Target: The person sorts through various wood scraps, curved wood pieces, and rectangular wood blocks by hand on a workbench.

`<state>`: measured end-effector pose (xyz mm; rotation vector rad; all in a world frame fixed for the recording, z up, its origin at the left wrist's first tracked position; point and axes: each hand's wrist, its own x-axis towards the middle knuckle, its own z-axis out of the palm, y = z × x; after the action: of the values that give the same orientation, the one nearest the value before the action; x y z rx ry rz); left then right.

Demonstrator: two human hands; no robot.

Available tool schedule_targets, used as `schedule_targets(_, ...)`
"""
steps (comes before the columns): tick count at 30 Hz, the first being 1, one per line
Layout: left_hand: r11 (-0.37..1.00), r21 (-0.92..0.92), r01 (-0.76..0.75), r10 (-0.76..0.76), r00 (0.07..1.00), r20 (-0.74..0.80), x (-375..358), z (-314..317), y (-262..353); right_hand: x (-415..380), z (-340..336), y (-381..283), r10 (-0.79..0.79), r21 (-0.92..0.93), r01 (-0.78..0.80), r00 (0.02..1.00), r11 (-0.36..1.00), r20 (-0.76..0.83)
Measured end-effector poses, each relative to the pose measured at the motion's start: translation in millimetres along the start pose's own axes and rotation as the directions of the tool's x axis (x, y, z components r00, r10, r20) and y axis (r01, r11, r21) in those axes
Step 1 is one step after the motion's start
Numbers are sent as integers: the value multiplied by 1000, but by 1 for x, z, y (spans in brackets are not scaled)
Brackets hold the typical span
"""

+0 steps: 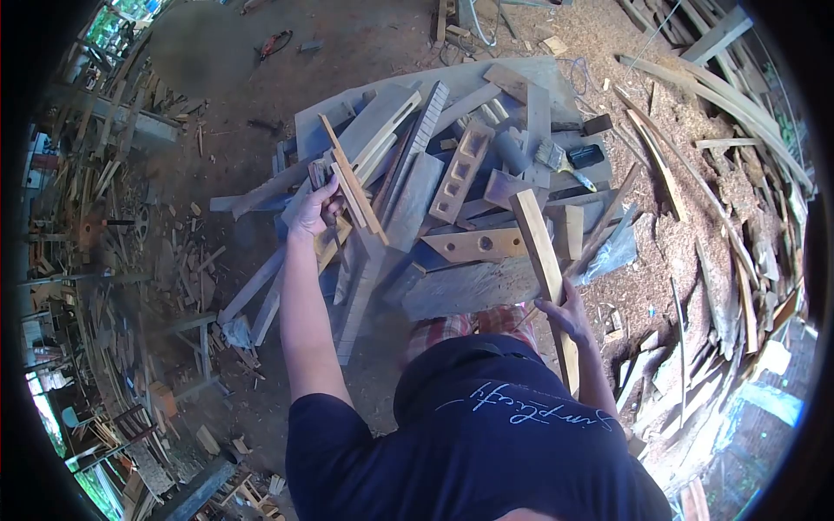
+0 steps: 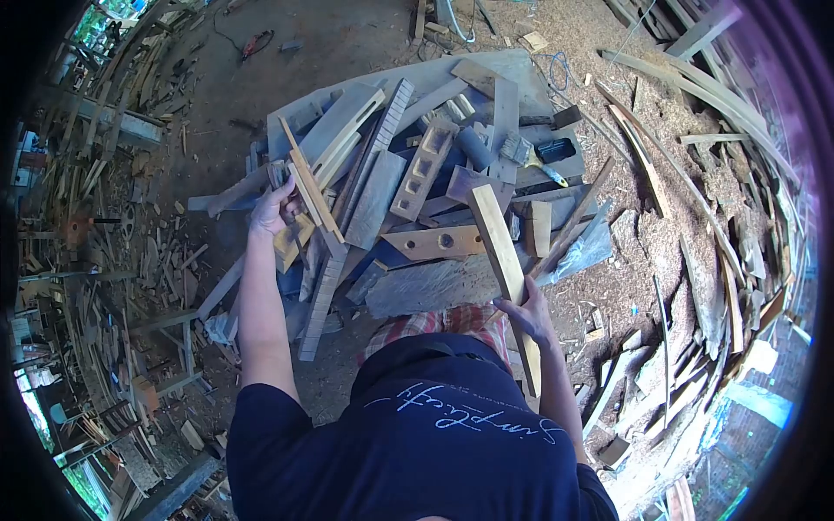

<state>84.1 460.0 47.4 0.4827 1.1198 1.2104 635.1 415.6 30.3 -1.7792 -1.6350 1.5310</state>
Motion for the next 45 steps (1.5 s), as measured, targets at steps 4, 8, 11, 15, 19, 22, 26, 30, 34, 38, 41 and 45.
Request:
schedule_targets(4, 1000, 11, 21, -22, 1000, 6, 5, -4, -11, -4, 0, -9, 25, 4, -25, 999, 1000, 28)
schedule_targets(8, 960, 260, 107, -71, 987, -146, 17, -9, -24, -9, 0, -8, 45, 38, -46, 999, 998, 23)
schedule_targets(11, 875, 442, 200, -77, 957, -281, 22, 0, -26, -11, 1, -5, 41, 33, -42, 999, 999, 21)
schedule_targets(15, 818, 537, 207, 36, 913, -407, 26, 1, -40, -13, 4, 1, 37, 45, -38, 999, 998, 20)
schedule_targets(19, 842, 524, 130, 203, 823, -531, 9, 10, -48, -11, 5, 9, 49, 20, -49, 998, 999, 34)
schedule_targets(22, 819, 549, 166, 239, 771, -590, -12, 27, -59, -13, 6, 13, 46, 24, -46, 999, 999, 28)
schedule_targets(26, 713, 674, 194, 254, 824, -506, -35, 49, -88, -13, 6, 23, 18, 39, -18, 1000, 999, 7)
schedule_targets(30, 439, 883, 166, 369, 863, -346, -51, 82, -121, -16, 7, 15, 0, 49, -1, 1000, 999, 16)
schedule_targets(34, 348, 935, 60, 385, 900, -202, -53, 136, -138, -22, 6, 2, 27, 9, -27, 999, 1000, 29)
schedule_targets(38, 362, 905, -223, 365, 927, 83, -57, 218, -141, -30, 2, 8, 48, 6, -47, 999, 999, -24)
schedule_targets(41, 274, 815, -511, 420, 825, 377, -56, 268, -165, -40, -7, 14, 45, 60, -40, 995, 997, -92)
schedule_targets(45, 273, 696, -664, 465, 725, 508, -46, 315, -185, -56, -19, 29, 129, 176, -91, 967, 980, -220)
